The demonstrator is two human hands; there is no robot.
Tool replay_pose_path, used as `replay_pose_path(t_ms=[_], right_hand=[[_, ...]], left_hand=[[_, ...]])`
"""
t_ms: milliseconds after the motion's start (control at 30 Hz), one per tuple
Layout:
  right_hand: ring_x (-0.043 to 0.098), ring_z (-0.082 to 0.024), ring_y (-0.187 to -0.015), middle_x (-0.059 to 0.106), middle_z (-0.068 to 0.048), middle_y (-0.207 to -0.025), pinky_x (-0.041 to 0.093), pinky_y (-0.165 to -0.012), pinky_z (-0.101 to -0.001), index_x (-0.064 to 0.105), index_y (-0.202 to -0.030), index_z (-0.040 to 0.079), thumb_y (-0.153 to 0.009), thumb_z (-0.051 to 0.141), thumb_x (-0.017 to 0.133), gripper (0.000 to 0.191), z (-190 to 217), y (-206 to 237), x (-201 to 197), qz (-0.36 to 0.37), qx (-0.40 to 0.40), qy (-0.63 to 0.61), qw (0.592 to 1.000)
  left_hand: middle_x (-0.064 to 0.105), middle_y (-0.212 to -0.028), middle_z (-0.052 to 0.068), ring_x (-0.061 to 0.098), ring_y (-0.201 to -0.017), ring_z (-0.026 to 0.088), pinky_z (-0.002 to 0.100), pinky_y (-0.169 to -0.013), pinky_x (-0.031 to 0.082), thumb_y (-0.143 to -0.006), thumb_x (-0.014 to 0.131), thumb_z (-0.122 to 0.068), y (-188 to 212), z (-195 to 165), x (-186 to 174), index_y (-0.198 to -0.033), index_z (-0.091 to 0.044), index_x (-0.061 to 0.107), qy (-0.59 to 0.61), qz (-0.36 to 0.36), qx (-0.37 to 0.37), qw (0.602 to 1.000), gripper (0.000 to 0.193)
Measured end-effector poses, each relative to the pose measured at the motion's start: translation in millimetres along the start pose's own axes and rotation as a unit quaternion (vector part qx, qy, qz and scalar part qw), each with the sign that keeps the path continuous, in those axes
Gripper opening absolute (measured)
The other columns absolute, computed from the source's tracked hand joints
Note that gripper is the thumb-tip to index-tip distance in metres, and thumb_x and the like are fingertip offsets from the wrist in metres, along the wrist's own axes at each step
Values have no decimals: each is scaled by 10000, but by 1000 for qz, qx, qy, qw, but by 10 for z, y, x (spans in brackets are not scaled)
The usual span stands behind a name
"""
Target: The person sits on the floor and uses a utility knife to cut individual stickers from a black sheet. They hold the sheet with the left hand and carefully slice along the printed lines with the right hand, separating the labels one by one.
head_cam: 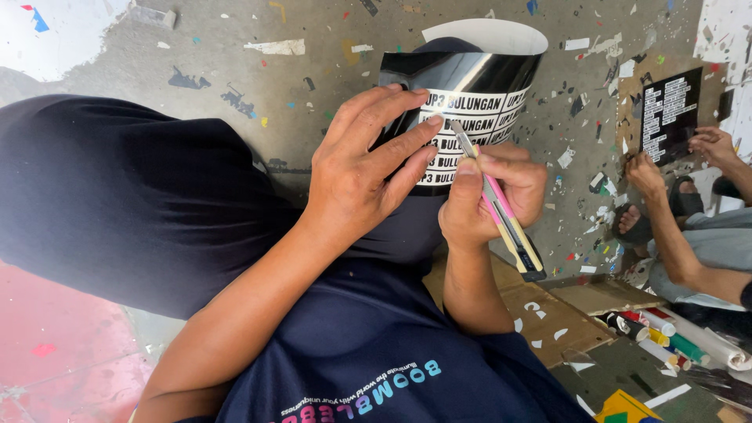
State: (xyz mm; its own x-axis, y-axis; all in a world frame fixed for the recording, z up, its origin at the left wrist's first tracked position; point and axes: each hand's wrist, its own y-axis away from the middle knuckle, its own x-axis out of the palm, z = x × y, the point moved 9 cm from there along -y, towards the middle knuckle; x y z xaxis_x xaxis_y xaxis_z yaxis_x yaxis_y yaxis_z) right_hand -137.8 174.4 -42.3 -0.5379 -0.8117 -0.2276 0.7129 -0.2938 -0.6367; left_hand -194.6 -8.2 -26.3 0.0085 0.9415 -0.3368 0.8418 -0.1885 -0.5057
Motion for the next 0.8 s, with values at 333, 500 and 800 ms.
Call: replay_pose_path(t_ms=[333,500,800], right_hand=[[607,-131,-771,650,-124,-949,502,-722,-246,527,-1069,35,-1003,94,722,214,-4,0,32,1,9,-14,1000],[612,-149,-789,649,-126,-962,511,-741,-264,527,-1069,33,-1007,94,723,215,2,-1,35,-5,3,-6,1000],[613,-154,-802,651,-130,-972,515,-759,-268,526,-1069,29,-1009,80,713,203,23,-16,74,2,8,4,1000]], left_hand=[[635,-1374,49,607,-1307,304,368,-1055,553,-921,869,-117,-12,29,-12,-1247,-114,755,-2,2,-8,1000,346],[635,-1376,48,602,-1313,305,368,-1061,551,-923,869,-118,-21,31,-32,-1253,-116,751,-4,1,-6,1000,351],[633,-1373,50,603,-1309,305,372,-1063,549,-921,868,-114,-48,28,-76,-1249,-116,748,0,-2,-3,1000,349]])
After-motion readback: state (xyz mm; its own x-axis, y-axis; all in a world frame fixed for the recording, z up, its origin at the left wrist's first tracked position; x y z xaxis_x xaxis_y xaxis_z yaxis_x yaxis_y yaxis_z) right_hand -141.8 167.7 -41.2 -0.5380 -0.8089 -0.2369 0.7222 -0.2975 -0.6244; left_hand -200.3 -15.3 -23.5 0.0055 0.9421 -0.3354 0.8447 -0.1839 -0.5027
